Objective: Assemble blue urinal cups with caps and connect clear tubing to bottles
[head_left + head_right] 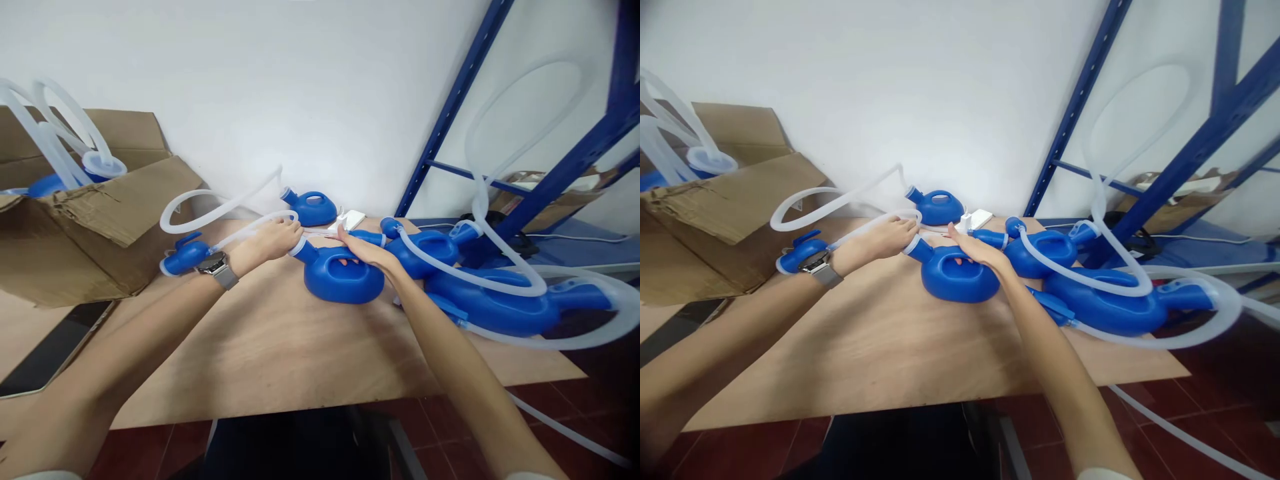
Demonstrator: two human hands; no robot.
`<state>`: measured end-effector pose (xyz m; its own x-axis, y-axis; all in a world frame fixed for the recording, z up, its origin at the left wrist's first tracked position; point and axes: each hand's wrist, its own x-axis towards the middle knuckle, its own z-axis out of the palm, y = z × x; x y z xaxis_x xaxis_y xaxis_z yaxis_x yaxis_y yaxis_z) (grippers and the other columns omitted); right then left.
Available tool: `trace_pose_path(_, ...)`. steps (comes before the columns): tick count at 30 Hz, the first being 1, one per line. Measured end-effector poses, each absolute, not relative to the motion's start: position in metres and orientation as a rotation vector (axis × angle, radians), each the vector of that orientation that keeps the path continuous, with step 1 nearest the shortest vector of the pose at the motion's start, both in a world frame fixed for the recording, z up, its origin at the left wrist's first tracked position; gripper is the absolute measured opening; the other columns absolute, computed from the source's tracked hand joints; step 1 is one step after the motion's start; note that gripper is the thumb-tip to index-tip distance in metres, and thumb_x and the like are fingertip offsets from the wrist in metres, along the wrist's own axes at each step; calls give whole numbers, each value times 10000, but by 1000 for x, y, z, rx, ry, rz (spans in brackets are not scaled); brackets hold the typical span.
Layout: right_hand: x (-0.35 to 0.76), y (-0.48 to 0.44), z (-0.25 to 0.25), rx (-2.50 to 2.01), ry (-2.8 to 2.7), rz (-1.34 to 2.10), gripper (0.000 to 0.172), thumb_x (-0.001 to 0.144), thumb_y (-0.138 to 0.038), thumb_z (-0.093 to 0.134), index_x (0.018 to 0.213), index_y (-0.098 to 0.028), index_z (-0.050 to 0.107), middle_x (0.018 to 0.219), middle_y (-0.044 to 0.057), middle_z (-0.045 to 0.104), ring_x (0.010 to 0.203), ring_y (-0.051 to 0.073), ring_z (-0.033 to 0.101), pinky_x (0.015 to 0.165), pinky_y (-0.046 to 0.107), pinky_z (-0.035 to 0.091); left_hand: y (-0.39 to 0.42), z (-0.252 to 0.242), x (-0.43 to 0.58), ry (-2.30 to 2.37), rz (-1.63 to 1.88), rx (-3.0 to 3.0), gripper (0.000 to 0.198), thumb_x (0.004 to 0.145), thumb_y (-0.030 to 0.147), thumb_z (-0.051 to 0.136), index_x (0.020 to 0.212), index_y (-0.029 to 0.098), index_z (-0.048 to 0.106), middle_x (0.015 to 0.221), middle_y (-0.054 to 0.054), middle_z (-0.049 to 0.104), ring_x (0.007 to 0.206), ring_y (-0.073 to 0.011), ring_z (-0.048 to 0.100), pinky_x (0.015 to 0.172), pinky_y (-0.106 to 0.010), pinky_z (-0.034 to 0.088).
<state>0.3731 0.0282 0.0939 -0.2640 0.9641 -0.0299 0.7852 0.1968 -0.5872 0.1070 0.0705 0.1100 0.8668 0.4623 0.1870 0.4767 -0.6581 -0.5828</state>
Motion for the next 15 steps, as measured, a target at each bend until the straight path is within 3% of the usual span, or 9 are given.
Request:
trace_pose_path(3, 362, 38, 99, -1728, -2079, 904, 982, 926, -941, 208, 1508, -281, 643, 936, 87, 815, 724, 255, 745, 795, 387, 598, 70, 127, 100, -782, 18, -2563, 430, 915, 24, 494, 1290, 125, 677, 1328, -197, 702, 1173, -290, 668, 959, -400, 487)
trace_pose_path(5, 355, 43, 100, -1636, -2121, 910, 906, 940, -916, 330, 1507, -281, 639, 1006, 79, 816, 712, 228, 724, 788, 363, 589, 68, 144, 95, -874, 34, -2793, 594, 893, 126, 553, 1483, 191, 579, 1468, -152, 651, 1283, -280, 627, 1031, -389, 488)
trace_pose_path(7, 350, 45, 100, -1545, -2171, 912, 803, 955, -847, 475, 1484, -270, 654, 1023, 71, 810, 704, 209, 704, 762, 342, 584, 63, 157, 93, -971, -6, -3060, 633, 927, 272, 551, 1558, 222, 522, 1507, -110, 642, 1299, -257, 624, 1042, -338, 491)
trace_pose_path(9, 349, 44, 99, -1526, -2159, 949, 756, 993, -803, 456, 1475, -259, 661, 923, 62, 797, 671, 200, 685, 709, 324, 574, 60, 163, 99, -1116, -142, -3201, 546, 995, 399, 475, 1490, 210, 604, 1451, -93, 688, 1248, -249, 652, 1013, -305, 492)
trace_pose_path(11, 350, 42, 99, -1538, -2096, 986, 796, 1028, -806, 305, 1482, -254, 657, 769, 46, 749, 637, 199, 668, 657, 307, 553, 59, 158, 111, -1255, -312, -3210, 506, 1030, 473, 411, 1297, 191, 736, 1267, -87, 771, 1102, -243, 698, 929, -292, 500)
trace_pose_path(15, 354, 38, 100, -1569, -2004, 1092, 955, 988, -868, 114, 1480, -259, 661, 605, 21, 632, 582, 195, 616, 598, 287, 498, 66, 137, 129, -1305, -489, -3196, 441, 977, 517, 521, 901, 185, 802, 833, -59, 763, 768, -194, 673, 736, -280, 469)
